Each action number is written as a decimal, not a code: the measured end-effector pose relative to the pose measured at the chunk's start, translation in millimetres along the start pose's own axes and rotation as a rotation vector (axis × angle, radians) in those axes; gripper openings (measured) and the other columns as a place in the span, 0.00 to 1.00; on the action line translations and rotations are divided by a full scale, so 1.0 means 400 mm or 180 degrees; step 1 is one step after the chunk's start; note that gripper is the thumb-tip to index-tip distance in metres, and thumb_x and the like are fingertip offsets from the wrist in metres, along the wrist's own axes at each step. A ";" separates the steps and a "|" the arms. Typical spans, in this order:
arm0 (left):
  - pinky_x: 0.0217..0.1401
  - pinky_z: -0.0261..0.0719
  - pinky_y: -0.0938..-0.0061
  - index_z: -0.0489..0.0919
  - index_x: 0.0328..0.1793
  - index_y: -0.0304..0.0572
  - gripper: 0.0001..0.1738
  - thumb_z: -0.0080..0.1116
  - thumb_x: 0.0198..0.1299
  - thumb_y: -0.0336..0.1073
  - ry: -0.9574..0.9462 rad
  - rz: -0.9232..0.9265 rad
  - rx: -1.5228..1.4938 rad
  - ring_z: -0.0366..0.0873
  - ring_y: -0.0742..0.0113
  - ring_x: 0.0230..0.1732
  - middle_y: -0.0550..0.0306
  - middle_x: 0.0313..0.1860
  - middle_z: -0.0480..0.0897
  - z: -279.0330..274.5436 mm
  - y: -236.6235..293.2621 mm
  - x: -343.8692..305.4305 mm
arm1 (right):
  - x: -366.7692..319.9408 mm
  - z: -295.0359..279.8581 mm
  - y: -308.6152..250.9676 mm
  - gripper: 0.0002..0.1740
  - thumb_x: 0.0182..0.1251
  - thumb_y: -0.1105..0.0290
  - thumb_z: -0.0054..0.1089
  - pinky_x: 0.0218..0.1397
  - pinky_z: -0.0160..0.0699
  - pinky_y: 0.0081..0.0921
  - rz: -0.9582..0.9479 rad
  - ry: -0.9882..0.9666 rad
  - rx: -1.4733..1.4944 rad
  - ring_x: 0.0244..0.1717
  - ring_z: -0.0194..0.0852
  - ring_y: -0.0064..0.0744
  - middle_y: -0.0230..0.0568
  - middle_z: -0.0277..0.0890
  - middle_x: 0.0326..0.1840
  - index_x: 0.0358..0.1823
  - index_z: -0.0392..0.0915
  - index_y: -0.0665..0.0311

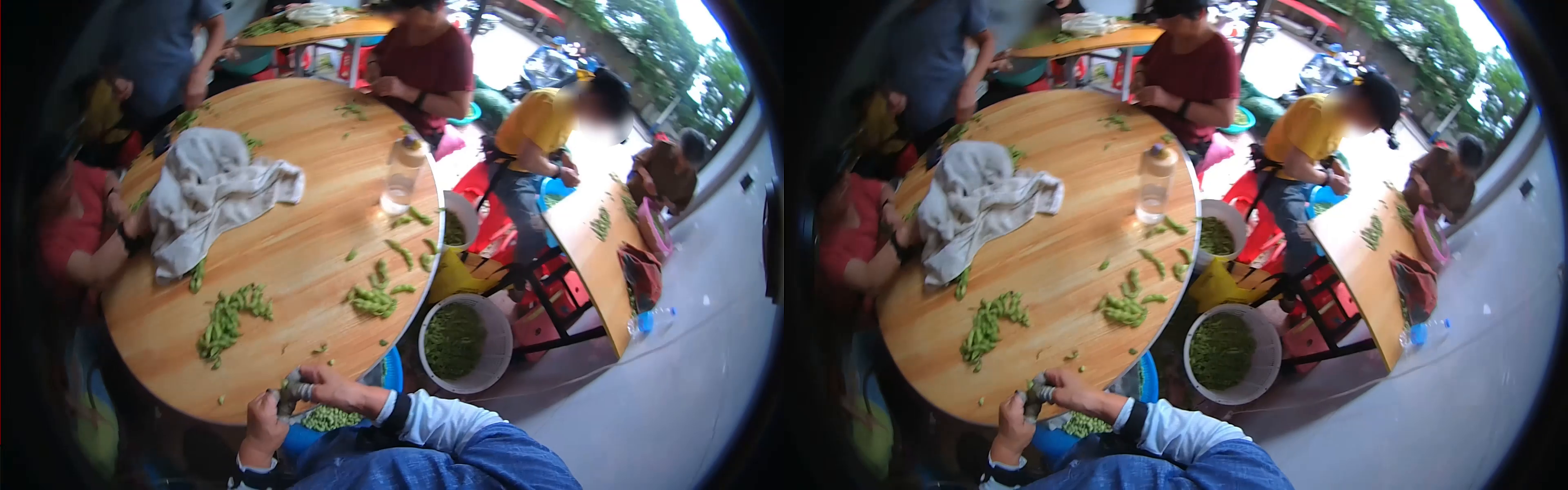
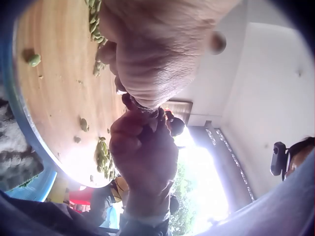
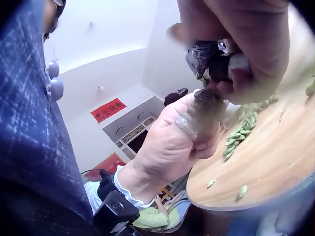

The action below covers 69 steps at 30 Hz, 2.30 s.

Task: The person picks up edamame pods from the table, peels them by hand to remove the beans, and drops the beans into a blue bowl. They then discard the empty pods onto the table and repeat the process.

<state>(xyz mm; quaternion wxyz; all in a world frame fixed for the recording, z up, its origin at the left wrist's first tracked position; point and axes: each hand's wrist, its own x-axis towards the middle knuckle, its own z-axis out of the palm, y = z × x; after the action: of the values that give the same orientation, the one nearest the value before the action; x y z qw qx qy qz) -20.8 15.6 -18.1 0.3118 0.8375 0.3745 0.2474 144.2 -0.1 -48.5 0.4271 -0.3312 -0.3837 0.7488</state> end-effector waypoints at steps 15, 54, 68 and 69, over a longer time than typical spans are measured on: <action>0.18 0.54 0.87 0.72 0.34 0.43 0.09 0.41 0.60 0.35 0.0350 -0.2163 -0.4560 0.58 0.82 0.18 0.67 0.18 0.66 0.031 -0.011 -0.043 | 0.002 0.006 -0.019 0.08 0.56 0.78 0.53 0.43 0.67 0.19 -0.0138 -0.0066 -0.0082 0.38 0.69 0.20 0.32 0.74 0.36 0.38 0.73 0.67; 0.36 0.72 0.64 0.70 0.41 0.37 0.11 0.46 0.52 0.31 0.2278 -0.2150 0.0239 0.75 0.48 0.33 0.42 0.32 0.77 -0.020 -0.290 -0.160 | -0.037 -0.216 -0.045 0.12 0.60 0.69 0.49 0.18 0.55 0.10 -0.0229 0.2255 0.0268 0.22 0.61 0.14 0.30 0.68 0.24 0.44 0.69 0.64; 0.29 0.71 0.65 0.70 0.31 0.44 0.08 0.49 0.41 0.29 0.0304 0.0089 0.0448 0.72 0.55 0.30 0.54 0.24 0.72 0.172 -0.125 -0.102 | 0.137 -0.229 0.006 0.08 0.59 0.68 0.47 0.24 0.63 0.13 0.0121 0.1588 -0.0454 0.24 0.64 0.17 0.27 0.68 0.25 0.36 0.72 0.63; 0.33 0.70 0.65 0.71 0.31 0.43 0.08 0.50 0.41 0.31 -0.0149 -0.0045 0.0183 0.72 0.56 0.29 0.54 0.24 0.72 0.175 -0.113 -0.106 | 0.115 -0.266 -0.034 0.10 0.59 0.68 0.48 0.25 0.63 0.13 0.0180 0.1343 -0.0578 0.25 0.66 0.18 0.28 0.68 0.26 0.40 0.71 0.62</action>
<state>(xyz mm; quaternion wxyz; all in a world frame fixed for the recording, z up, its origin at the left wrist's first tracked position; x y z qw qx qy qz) -21.9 -17.4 -105.6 0.2981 0.8489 0.3800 0.2147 217.8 76.6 -96.3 0.4452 -0.5281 -0.3422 0.6370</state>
